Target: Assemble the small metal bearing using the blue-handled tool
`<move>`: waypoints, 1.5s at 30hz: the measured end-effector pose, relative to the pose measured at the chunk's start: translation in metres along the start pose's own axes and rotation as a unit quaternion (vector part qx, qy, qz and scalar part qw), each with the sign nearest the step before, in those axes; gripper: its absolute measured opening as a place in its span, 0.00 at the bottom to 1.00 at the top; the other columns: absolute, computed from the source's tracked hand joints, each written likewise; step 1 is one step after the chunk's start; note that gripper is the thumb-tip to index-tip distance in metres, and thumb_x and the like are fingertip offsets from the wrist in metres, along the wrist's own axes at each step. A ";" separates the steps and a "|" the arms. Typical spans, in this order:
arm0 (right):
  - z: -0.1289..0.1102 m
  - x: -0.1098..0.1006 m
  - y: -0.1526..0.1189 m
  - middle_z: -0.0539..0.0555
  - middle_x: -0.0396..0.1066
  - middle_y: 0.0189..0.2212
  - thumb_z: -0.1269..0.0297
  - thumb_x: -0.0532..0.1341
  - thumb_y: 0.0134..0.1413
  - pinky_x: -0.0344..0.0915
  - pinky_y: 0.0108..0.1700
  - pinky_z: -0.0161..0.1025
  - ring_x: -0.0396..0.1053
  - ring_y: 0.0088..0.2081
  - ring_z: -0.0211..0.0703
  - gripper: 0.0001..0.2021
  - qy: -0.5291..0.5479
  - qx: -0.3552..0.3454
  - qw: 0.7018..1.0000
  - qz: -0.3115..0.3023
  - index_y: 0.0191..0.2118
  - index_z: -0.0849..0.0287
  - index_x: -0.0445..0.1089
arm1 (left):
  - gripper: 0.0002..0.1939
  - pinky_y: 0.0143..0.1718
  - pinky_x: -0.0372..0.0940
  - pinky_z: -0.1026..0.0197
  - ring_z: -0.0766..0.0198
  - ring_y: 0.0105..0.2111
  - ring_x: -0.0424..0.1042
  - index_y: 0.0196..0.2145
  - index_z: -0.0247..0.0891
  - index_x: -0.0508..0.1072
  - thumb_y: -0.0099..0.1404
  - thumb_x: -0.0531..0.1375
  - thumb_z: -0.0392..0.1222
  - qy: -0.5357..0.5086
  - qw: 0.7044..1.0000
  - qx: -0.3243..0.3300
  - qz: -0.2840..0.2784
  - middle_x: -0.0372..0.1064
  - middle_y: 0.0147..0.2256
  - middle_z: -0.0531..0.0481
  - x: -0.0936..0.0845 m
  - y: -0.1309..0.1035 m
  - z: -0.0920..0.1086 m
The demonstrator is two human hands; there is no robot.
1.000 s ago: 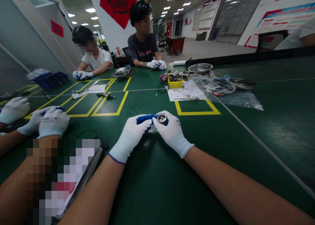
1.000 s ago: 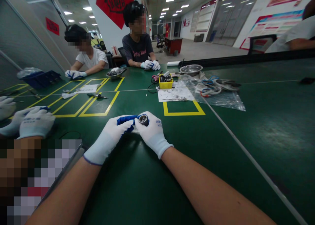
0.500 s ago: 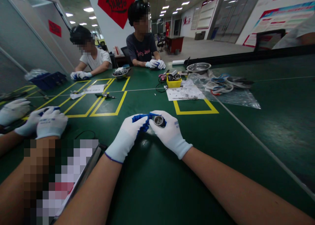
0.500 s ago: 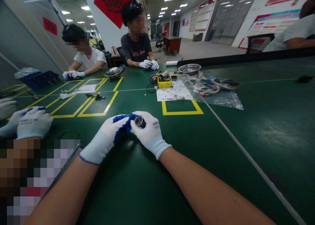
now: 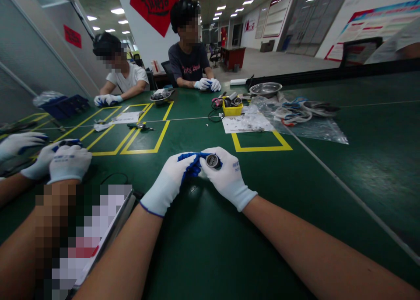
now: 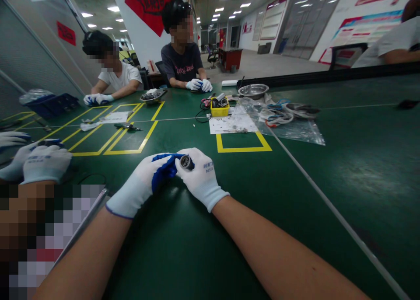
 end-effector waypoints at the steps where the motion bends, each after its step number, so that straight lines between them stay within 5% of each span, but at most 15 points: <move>1: 0.000 0.000 0.000 0.56 0.80 0.38 0.61 0.64 0.59 0.75 0.50 0.49 0.79 0.43 0.51 0.06 0.002 0.005 1.000 0.002 0.39 0.55 0.76 | 0.14 0.32 0.69 0.62 0.65 0.26 0.72 0.30 0.34 0.80 0.48 0.76 0.43 0.003 1.000 0.002 -0.001 0.75 0.26 0.49 0.000 0.000 0.000; 10: 0.000 0.000 0.001 0.55 0.79 0.36 0.59 0.64 0.59 0.74 0.48 0.49 0.78 0.40 0.50 0.06 0.004 0.026 0.999 0.020 0.37 0.55 0.75 | 0.24 0.44 0.73 0.53 0.57 0.34 0.78 0.40 0.32 0.83 0.47 0.77 0.47 0.048 0.996 0.060 0.040 0.81 0.35 0.43 -0.004 0.003 -0.003; 15: 0.001 0.000 0.001 0.54 0.78 0.33 0.58 0.65 0.57 0.74 0.45 0.48 0.77 0.37 0.49 0.07 0.007 0.040 0.999 0.025 0.34 0.54 0.73 | 0.27 0.52 0.71 0.48 0.53 0.41 0.80 0.45 0.33 0.83 0.48 0.76 0.46 0.040 0.997 0.072 0.010 0.82 0.42 0.40 -0.002 -0.001 0.000; 30: 0.005 -0.001 0.005 0.53 0.76 0.30 0.54 0.67 0.54 0.73 0.42 0.46 0.76 0.35 0.49 0.10 0.035 0.074 0.996 0.033 0.32 0.54 0.72 | 0.24 0.39 0.71 0.58 0.61 0.33 0.77 0.38 0.33 0.84 0.42 0.79 0.45 0.024 0.998 0.046 0.039 0.82 0.35 0.43 -0.006 0.002 0.001; 38: 0.000 0.000 0.005 0.52 0.77 0.29 0.59 0.65 0.54 0.73 0.41 0.45 0.76 0.34 0.48 0.06 0.043 0.057 0.997 0.017 0.32 0.54 0.72 | 0.18 0.45 0.71 0.54 0.56 0.38 0.78 0.38 0.35 0.84 0.48 0.75 0.44 0.097 0.987 0.115 0.061 0.82 0.37 0.43 -0.007 0.000 0.007; 42: 0.001 0.001 0.004 0.53 0.77 0.31 0.60 0.65 0.55 0.73 0.42 0.45 0.76 0.35 0.48 0.05 0.036 0.044 0.998 0.006 0.32 0.55 0.72 | 0.10 0.52 0.70 0.51 0.52 0.43 0.78 0.38 0.37 0.84 0.57 0.69 0.40 0.263 0.948 0.152 0.100 0.82 0.39 0.44 -0.008 0.001 0.009; 45: 0.003 0.000 0.005 0.54 0.78 0.32 0.58 0.64 0.55 0.73 0.44 0.46 0.77 0.37 0.49 0.07 0.021 0.047 0.998 0.022 0.33 0.55 0.72 | 0.07 0.54 0.69 0.50 0.51 0.46 0.77 0.38 0.39 0.83 0.62 0.66 0.37 0.480 0.854 0.149 0.130 0.80 0.42 0.44 -0.006 0.000 0.008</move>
Point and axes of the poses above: each hand's wrist, its own y-axis towards the middle knuckle, its own x-axis out of the palm, z = x × y, the point moved 2 cm from there along y, towards the middle knuckle
